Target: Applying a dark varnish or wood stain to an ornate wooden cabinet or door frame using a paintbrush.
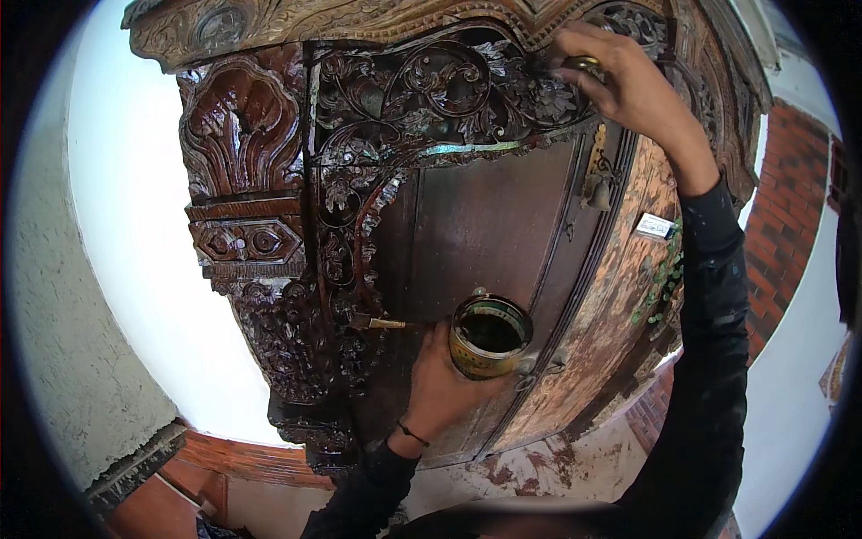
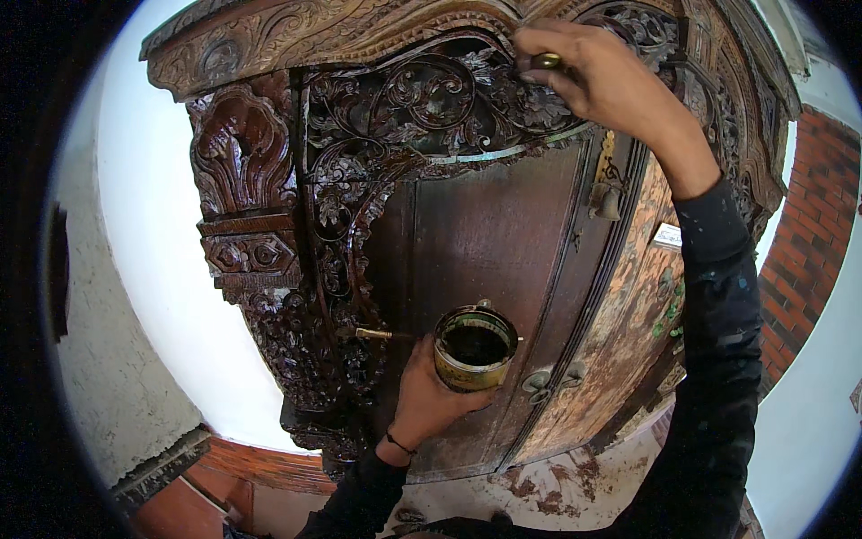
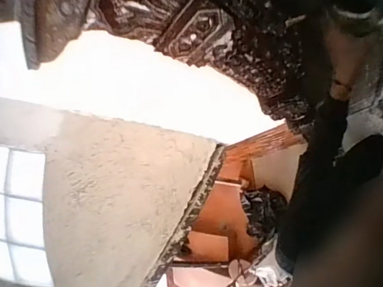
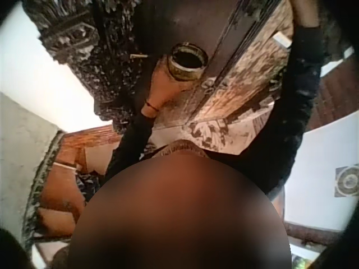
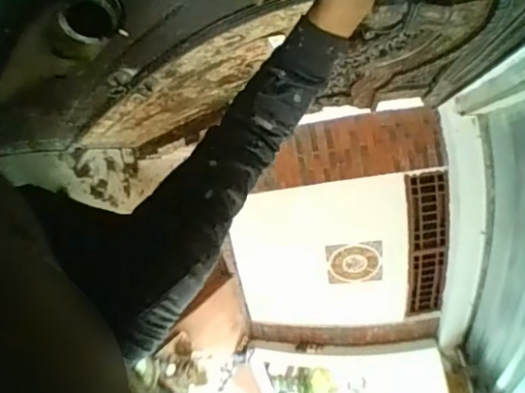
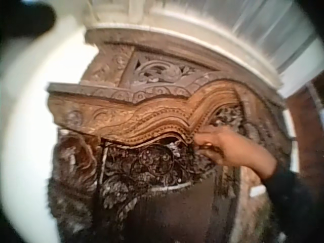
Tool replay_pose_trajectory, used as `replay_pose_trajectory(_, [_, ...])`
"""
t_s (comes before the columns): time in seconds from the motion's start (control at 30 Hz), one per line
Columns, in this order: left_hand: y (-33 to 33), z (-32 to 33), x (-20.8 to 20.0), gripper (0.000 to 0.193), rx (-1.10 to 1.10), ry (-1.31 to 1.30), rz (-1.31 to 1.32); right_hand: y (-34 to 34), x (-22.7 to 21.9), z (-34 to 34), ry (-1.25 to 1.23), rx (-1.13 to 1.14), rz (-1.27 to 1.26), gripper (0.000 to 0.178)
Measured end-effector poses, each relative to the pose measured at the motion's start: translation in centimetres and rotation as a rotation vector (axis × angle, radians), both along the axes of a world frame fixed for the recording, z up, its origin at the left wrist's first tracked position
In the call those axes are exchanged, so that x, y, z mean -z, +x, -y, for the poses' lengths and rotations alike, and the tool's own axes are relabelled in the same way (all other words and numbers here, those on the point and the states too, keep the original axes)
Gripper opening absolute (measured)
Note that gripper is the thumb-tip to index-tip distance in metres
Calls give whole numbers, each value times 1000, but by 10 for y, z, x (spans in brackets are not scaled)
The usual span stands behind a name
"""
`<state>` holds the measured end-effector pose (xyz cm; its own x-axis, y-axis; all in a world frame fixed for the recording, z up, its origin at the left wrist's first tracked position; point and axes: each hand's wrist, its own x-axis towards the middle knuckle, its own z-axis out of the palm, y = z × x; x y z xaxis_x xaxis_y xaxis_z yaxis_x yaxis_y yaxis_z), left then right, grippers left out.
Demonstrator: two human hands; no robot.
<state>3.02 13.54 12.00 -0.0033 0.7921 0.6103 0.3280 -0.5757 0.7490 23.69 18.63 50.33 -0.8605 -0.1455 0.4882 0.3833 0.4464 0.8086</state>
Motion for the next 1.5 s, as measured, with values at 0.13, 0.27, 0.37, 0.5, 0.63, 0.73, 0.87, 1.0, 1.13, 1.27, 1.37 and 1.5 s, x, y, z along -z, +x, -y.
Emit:
replay_pose_trajectory(0.13, [-4,3,1,91,-1,21,3,1,-7,13,-60,25,-94,26])
replay_pose_trajectory(0.27, [-3,4,4,91,-47,72,-32,20,-12,6,-86,-4,-178,28])
replay_pose_trajectory(0.37, [-3,2,0,91,19,26,-11,23,-6,-19,-110,14,-215,43])
replay_pose_trajectory(0.5, [1,-2,3,92,7,25,-15,21,13,-40,17,86,-229,42])
replay_pose_trajectory(0.63, [3,-2,2,94,28,-16,-1,14,30,-40,111,129,-217,30])
replay_pose_trajectory(0.73, [3,-1,4,93,44,-25,22,9,29,-32,196,223,-236,31])
replay_pose_trajectory(0.87, [-3,0,6,91,22,-67,38,4,26,-10,248,95,-264,32])
replay_pose_trajectory(1.0, [-10,-3,6,92,10,-38,53,11,18,7,55,-5,-353,32])
replay_pose_trajectory(1.13, [-10,-6,5,93,-28,-60,31,4,16,-23,85,5,-269,34])
replay_pose_trajectory(1.27, [-9,-9,6,94,18,-40,58,9,16,-23,147,67,-245,33])
replay_pose_trajectory(1.37, [-14,-7,10,94,1,-66,27,20,11,-1,3,8,-316,30])
replay_pose_trajectory(1.5, [-15,-7,5,93,15,-94,37,39,4,-11,52,110,-326,29])
